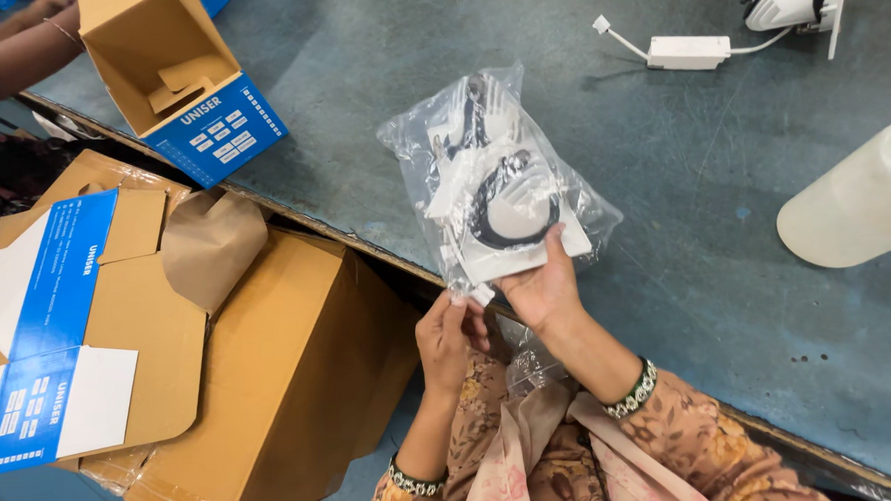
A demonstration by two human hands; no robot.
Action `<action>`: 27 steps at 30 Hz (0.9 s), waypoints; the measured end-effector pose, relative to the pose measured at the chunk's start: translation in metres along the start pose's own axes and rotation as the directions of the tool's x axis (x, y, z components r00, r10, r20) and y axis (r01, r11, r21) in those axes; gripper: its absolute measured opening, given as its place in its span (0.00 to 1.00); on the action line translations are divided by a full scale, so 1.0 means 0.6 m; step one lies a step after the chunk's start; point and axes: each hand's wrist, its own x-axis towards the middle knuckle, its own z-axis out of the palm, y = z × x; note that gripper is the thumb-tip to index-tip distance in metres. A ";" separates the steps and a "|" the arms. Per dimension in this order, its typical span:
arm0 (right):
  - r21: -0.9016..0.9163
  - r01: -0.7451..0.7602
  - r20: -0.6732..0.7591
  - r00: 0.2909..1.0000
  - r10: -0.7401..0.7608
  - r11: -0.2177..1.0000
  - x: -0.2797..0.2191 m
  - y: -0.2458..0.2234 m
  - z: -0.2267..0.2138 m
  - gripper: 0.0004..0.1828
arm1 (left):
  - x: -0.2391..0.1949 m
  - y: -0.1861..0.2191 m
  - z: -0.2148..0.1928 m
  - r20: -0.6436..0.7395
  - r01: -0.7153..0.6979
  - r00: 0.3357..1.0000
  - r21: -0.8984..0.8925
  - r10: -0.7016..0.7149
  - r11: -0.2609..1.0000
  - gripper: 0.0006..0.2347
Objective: The person places a double light fixture into a plastic bag, removes it, and سپس wipes the surface and the lights of the fixture with a white cloth.
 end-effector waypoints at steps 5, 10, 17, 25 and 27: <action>-0.270 -0.064 0.031 0.997 0.075 0.961 0.032 -0.012 -0.023 0.39 | 0.030 -0.007 -0.004 0.076 -0.085 0.994 0.138 0.075 0.987 0.12; -0.855 0.017 0.229 0.909 0.348 0.519 -0.051 -0.060 -0.041 0.34 | 0.060 -0.021 -0.026 0.062 -0.012 0.998 0.041 0.010 0.999 0.12; -0.948 0.313 0.318 0.920 0.230 0.056 -0.154 -0.205 0.023 0.22 | 0.033 0.010 -0.072 0.080 -0.324 0.943 -0.002 0.323 0.946 0.10; -0.914 0.359 0.372 0.927 -0.039 -0.190 -0.151 -0.246 0.016 0.18 | 0.103 0.097 -0.110 0.139 -0.668 0.610 0.620 0.780 0.412 0.19; -0.897 0.330 0.345 0.939 0.003 -0.295 -0.163 -0.236 0.006 0.18 | 0.149 0.117 -0.100 0.357 -0.683 0.627 0.679 0.692 0.269 0.32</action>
